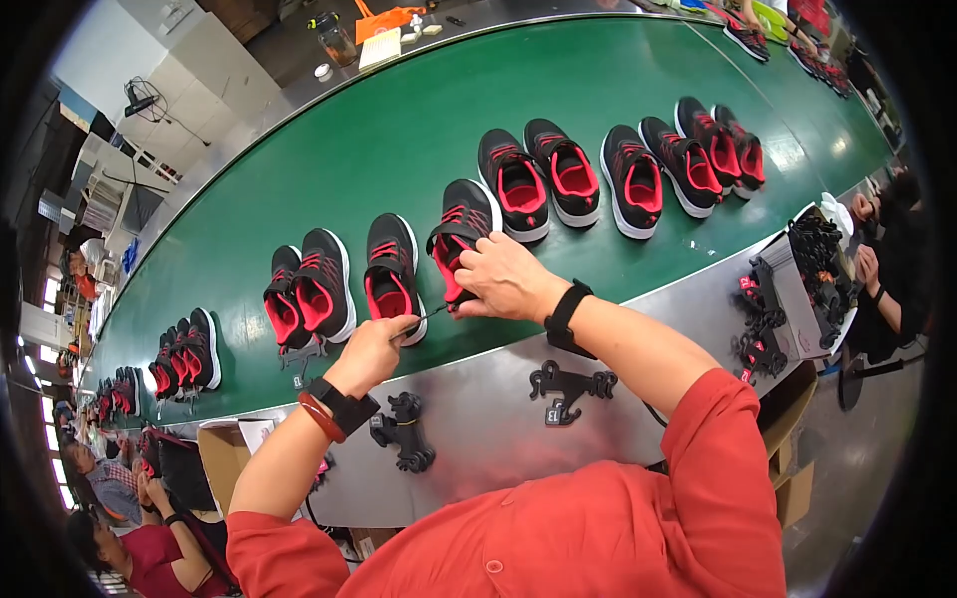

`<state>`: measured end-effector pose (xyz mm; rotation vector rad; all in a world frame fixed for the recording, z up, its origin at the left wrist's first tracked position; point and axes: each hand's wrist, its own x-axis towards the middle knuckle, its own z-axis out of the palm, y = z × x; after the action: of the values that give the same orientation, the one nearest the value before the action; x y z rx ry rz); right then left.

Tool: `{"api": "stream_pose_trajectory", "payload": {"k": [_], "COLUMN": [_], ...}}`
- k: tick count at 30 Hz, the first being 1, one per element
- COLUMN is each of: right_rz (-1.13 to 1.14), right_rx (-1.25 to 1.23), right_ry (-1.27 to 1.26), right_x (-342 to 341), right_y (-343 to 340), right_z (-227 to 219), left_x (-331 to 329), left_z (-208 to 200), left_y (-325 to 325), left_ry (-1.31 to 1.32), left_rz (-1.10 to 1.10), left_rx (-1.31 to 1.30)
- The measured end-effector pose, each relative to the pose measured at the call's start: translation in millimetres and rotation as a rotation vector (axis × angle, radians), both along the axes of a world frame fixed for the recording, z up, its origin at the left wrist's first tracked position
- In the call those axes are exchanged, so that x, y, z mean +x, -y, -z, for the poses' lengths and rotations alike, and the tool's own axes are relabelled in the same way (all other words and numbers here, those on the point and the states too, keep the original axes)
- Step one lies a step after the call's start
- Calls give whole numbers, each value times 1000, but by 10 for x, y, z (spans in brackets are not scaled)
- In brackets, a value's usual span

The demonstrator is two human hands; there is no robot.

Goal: The worker attaches plastic components/buckles onto athletic shoes on an assembly line conveyor belt.

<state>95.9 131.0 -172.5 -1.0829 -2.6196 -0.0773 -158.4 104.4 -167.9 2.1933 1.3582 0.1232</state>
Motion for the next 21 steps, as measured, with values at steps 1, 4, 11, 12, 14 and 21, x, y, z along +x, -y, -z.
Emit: {"api": "stream_pose_trajectory", "payload": {"k": [1, 4, 11, 12, 14, 21], "right_rz": [-10, -22, -26, -18, -18, -39], "right_rx": [19, 38, 39, 37, 56, -31], "right_ry": [-15, -30, -31, -28, -49, 93], "right_x": [-19, -57, -34, -32, -69, -211], "right_y": [-3, -34, -43, -41, -55, -87], "right_z": [5, 6, 25, 30, 59, 60], "left_x": [8, 49, 30, 33, 27, -29], "left_z": [2, -21, -33, -30, -34, 6], "left_y": [9, 3, 8, 7, 13, 5], "left_ry": [-3, -15, -43, -42, -50, -11], "left_rz": [-5, -7, -44, -52, -76, -29], "left_rx": [10, 19, -4, -10, -32, 79]}}
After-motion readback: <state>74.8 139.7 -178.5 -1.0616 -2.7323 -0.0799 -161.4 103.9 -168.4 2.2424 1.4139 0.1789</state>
